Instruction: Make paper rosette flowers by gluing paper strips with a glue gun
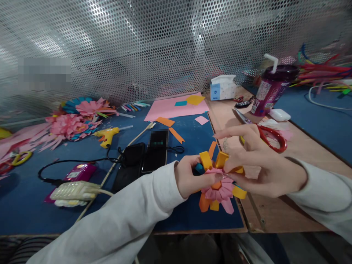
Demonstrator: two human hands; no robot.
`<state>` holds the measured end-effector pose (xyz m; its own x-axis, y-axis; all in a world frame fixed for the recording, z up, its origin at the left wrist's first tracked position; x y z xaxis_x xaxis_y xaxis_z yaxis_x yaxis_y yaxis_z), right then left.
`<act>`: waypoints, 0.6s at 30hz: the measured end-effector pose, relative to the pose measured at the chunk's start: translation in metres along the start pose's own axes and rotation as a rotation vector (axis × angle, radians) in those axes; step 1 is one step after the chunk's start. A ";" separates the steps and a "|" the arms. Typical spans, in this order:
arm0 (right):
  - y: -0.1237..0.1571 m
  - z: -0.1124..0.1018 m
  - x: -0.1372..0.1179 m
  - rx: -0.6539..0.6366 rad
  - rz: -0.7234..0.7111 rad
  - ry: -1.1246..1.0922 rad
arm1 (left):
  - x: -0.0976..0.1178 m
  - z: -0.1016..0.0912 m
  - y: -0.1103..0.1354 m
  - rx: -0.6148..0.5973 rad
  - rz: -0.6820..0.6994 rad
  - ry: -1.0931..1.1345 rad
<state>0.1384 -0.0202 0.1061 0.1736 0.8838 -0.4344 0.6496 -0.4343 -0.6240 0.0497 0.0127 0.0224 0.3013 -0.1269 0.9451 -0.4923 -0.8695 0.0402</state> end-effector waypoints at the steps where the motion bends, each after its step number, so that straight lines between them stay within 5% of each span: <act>1: 0.000 0.000 0.000 -0.005 0.002 -0.002 | 0.000 0.000 0.000 0.002 0.001 -0.009; 18: 0.001 0.001 -0.001 -0.022 -0.002 -0.083 | -0.001 0.000 0.001 -0.018 0.000 -0.086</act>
<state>0.1381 -0.0211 0.1055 0.1111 0.8670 -0.4858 0.6664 -0.4276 -0.6107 0.0491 0.0119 0.0219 0.3704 -0.1681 0.9135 -0.5066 -0.8609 0.0471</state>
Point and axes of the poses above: each hand's wrist, its own y-axis away from the middle knuckle, its own z-axis out of the palm, x = y × z, the point moved 10 cm from there along -y, towards the middle knuckle, and after that the axes turned 15 degrees about -y, right-handed, at the moved point
